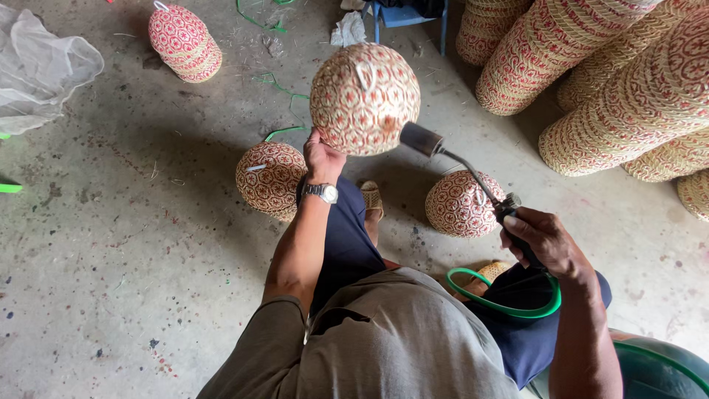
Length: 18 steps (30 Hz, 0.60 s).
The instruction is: The person sits on the floor and uses a handheld blowtorch to apply heat to the surface of woven baskets. They rotate each basket to cover the exterior and interior, then place it down and pick up another basket to repeat the process.
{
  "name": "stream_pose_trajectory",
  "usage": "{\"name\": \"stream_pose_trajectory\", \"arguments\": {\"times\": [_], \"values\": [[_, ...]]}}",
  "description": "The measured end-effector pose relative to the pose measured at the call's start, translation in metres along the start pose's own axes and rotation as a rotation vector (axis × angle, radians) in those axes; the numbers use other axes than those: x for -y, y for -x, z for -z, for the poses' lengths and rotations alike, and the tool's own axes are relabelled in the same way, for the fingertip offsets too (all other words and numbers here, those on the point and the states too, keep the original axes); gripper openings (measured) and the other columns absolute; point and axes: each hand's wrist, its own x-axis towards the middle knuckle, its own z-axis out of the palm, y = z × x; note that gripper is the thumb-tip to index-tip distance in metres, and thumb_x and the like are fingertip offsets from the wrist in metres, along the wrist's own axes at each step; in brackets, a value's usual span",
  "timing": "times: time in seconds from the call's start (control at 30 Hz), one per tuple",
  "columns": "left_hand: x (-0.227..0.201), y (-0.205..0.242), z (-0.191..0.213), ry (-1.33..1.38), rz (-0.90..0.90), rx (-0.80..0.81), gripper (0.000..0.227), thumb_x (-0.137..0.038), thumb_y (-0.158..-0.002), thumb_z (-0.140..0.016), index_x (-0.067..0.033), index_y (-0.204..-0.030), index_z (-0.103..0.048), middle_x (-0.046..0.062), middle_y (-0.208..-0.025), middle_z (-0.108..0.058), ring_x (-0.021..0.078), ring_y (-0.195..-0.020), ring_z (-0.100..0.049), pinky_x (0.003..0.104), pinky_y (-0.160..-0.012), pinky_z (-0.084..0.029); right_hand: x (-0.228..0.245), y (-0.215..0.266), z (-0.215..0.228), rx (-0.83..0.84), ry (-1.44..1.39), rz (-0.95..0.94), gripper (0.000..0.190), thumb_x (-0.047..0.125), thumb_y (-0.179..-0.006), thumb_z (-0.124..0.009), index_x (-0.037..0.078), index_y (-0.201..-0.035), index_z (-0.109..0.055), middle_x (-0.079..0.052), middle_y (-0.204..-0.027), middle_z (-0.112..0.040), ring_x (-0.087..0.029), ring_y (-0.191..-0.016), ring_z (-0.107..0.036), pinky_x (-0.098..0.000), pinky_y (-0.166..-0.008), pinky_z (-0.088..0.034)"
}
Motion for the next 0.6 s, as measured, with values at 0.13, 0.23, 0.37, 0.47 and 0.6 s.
{"name": "stream_pose_trajectory", "arguments": {"times": [0.13,0.23,0.37,0.47,0.6], "values": [[0.012,-0.003,-0.017,0.061,-0.085,0.053,0.050,-0.033,-0.108,-0.036,-0.0013,-0.145,-0.047,0.017,-0.150,-0.053,0.0307,-0.134,-0.054,0.054,-0.115,-0.043,-0.003,-0.012,-0.013,-0.115,-0.010,-0.039,0.041,0.032,-0.102,-0.057,-0.001,-0.079,-0.064,-0.005,-0.059,-0.054,-0.013,-0.047,-0.047,-0.0315,-0.044,-0.038],[0.026,-0.006,-0.029,-0.002,-0.220,0.013,0.046,-0.030,-0.109,-0.041,-0.0003,-0.143,-0.049,0.017,-0.148,-0.054,0.0302,-0.133,-0.055,0.053,-0.115,-0.044,0.000,-0.009,-0.028,-0.030,0.003,-0.028,0.041,0.031,-0.101,-0.058,-0.001,-0.077,-0.065,-0.005,-0.056,-0.055,-0.014,-0.046,-0.048,-0.0308,-0.044,-0.039],[0.023,-0.007,-0.031,-0.224,-0.406,0.055,0.039,-0.026,-0.109,-0.048,0.0030,-0.134,-0.053,0.018,-0.140,-0.060,0.0305,-0.131,-0.058,0.051,-0.116,-0.045,0.006,-0.012,-0.025,-0.108,-0.033,0.032,0.041,0.031,-0.103,-0.056,0.000,-0.078,-0.064,-0.004,-0.057,-0.055,-0.013,-0.047,-0.049,-0.0297,-0.045,-0.039],[-0.001,-0.012,-0.041,-0.284,-0.350,0.094,0.037,-0.029,-0.107,-0.048,-0.0026,-0.131,-0.058,0.013,-0.140,-0.061,0.0237,-0.130,-0.057,0.043,-0.116,-0.042,0.008,-0.007,-0.008,-0.089,0.006,0.001,0.039,0.031,-0.102,-0.057,-0.001,-0.080,-0.065,-0.005,-0.057,-0.054,-0.013,-0.047,-0.048,-0.0305,-0.045,-0.037],[-0.042,-0.002,-0.055,-0.623,-0.413,0.260,0.031,-0.028,-0.109,-0.057,-0.0010,-0.121,-0.065,0.010,-0.125,-0.062,0.0180,-0.118,-0.057,0.037,-0.111,-0.044,0.015,-0.013,0.006,-0.150,0.012,-0.084,0.041,0.030,-0.103,-0.059,-0.004,-0.081,-0.066,-0.007,-0.058,-0.055,-0.015,-0.048,-0.048,-0.0330,-0.045,-0.038]]}}
